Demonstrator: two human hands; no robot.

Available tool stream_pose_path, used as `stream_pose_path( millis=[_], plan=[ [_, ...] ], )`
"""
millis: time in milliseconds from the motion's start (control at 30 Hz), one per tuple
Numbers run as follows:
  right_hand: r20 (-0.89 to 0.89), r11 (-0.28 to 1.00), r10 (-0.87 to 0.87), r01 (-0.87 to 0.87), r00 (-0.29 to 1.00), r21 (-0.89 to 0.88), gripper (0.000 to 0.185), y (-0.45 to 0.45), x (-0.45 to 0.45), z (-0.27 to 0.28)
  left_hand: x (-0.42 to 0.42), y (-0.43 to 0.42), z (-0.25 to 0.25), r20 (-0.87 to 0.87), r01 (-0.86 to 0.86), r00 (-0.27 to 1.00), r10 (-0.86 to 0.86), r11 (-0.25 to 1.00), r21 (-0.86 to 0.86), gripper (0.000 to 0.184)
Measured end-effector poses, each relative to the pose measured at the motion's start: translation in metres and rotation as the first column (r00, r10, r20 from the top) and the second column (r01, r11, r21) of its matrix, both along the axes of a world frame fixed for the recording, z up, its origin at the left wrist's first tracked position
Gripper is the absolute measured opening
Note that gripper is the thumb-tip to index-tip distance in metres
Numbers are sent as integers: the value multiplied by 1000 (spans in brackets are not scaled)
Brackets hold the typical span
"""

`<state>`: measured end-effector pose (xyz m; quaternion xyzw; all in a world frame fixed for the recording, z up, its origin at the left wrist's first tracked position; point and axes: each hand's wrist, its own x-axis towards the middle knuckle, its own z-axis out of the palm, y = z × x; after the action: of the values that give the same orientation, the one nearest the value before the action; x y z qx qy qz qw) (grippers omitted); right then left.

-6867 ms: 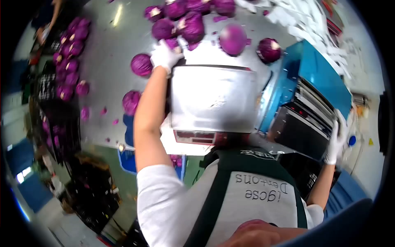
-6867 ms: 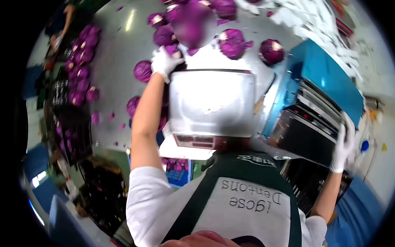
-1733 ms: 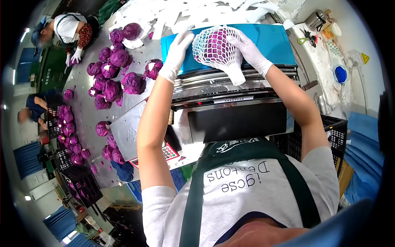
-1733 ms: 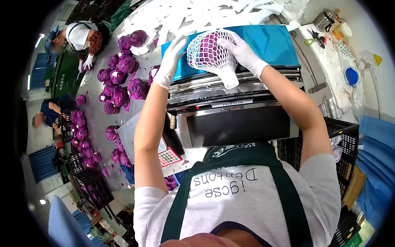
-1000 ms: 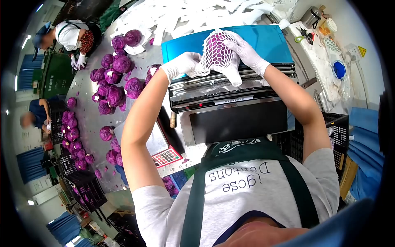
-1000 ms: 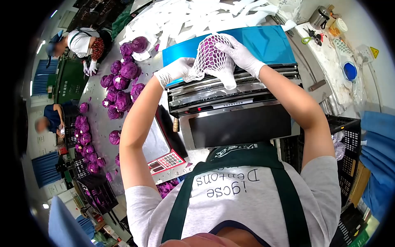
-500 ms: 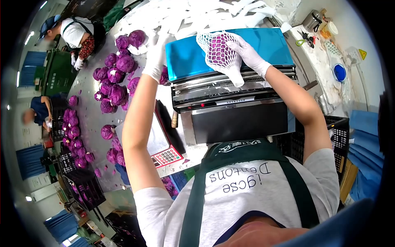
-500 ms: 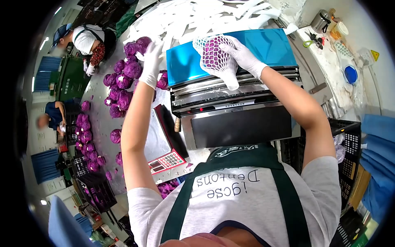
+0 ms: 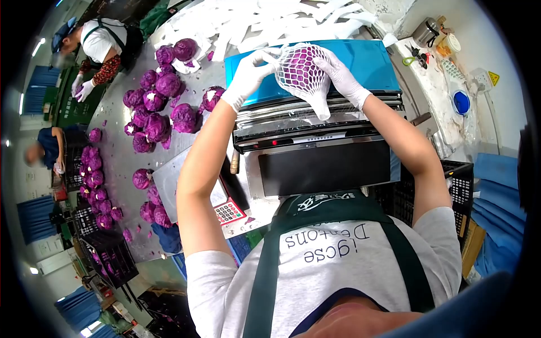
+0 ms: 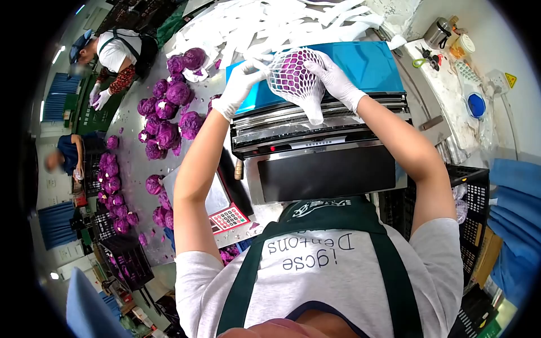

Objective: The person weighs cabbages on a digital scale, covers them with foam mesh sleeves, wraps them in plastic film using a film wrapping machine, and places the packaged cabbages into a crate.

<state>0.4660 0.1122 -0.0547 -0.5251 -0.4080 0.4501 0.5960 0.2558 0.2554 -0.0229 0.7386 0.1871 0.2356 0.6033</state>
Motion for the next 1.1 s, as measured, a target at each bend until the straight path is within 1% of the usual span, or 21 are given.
stream_pose_path(
  millis=[100, 133, 167, 233, 267, 300, 367, 400, 433, 500, 533, 633, 667, 767, 800, 900, 933, 1033, 1100],
  plan=[
    [-1, 1000, 8, -8, 1000, 1, 58, 1, 1, -1, -7, 0, 15, 96, 101, 991, -88, 986, -135, 7],
    [7, 1000, 12, -12, 1000, 4, 57, 1, 1, 2, -6, -1, 16, 79, 52, 996, -41, 989, -138, 11],
    [15, 1000, 18, -18, 1000, 8, 56, 2, 0, 4, -5, -5, 17, 57, 21, 998, -1, 933, -359, 13],
    [-18, 1000, 30, -30, 999, 10, 55, 2, -2, 5, -4, -12, 21, -209, -55, 978, -17, 940, -336, 12],
    [-17, 1000, 27, -27, 999, 4, 55, 2, -3, 8, 0, -13, 13, -298, -123, 955, 11, 924, -362, 11],
    [-16, 1000, 24, -24, 1000, -3, 55, 2, -3, 9, -5, -6, -3, -316, -35, 945, -89, 930, -367, 14],
    [-7, 1000, 19, -19, 1000, 0, 55, 6, 1, 1, -6, -26, 15, -484, 10, 868, -111, 978, -206, 29],
    [-9, 999, 31, -31, 999, 6, 55, 7, 2, 1, -7, -33, 20, -480, 11, 874, -78, 990, -140, 43],
    [-11, 999, 43, -43, 999, 13, 55, 6, 1, 1, -6, -36, 21, -442, 24, 894, -75, 993, -119, 50],
    [-50, 999, 32, -32, 998, 3, 56, 6, -1, 2, -4, -48, 26, -483, -78, 874, 61, 997, -16, 55],
    [-49, 999, 39, -39, 998, 7, 56, 7, 0, 1, -1, -50, 24, -497, -111, 856, 140, 990, 87, 57],
    [-16, 999, 37, -37, 999, 4, 58, 5, 1, 4, -1, -54, 17, -456, -150, 864, 211, 975, 166, 58],
    [-2, 1000, 32, -32, 1000, -1, 58, 4, 1, 6, -1, -54, 15, -431, -185, 878, 206, 978, 91, 56],
    [-13, 999, 43, -43, 999, -2, 59, 4, 1, 4, -3, -62, 25, -443, -202, 861, 249, 968, 152, 53],
    [-14, 999, 42, -42, 999, -8, 59, 5, 2, 2, 0, -66, 25, -421, -221, 846, 328, 933, 284, 42],
    [11, 999, 35, -34, 999, -25, 59, 4, 1, 5, 3, -69, 24, -381, -237, 824, 419, 866, 441, 33],
    [-1, 999, 38, -38, 999, -14, 59, 3, 0, 6, 4, -68, 21, -338, -260, 826, 451, 836, 483, 26],
    [14, 999, 39, -39, 999, 2, 58, 3, 0, 5, 0, -66, 22, -321, -248, 851, 416, 856, 454, 26],
    [12, 999, 32, -32, 999, -7, 58, 3, 1, 3, -5, -60, 15, -260, -285, 865, 429, 847, 448, 23]
  ],
)
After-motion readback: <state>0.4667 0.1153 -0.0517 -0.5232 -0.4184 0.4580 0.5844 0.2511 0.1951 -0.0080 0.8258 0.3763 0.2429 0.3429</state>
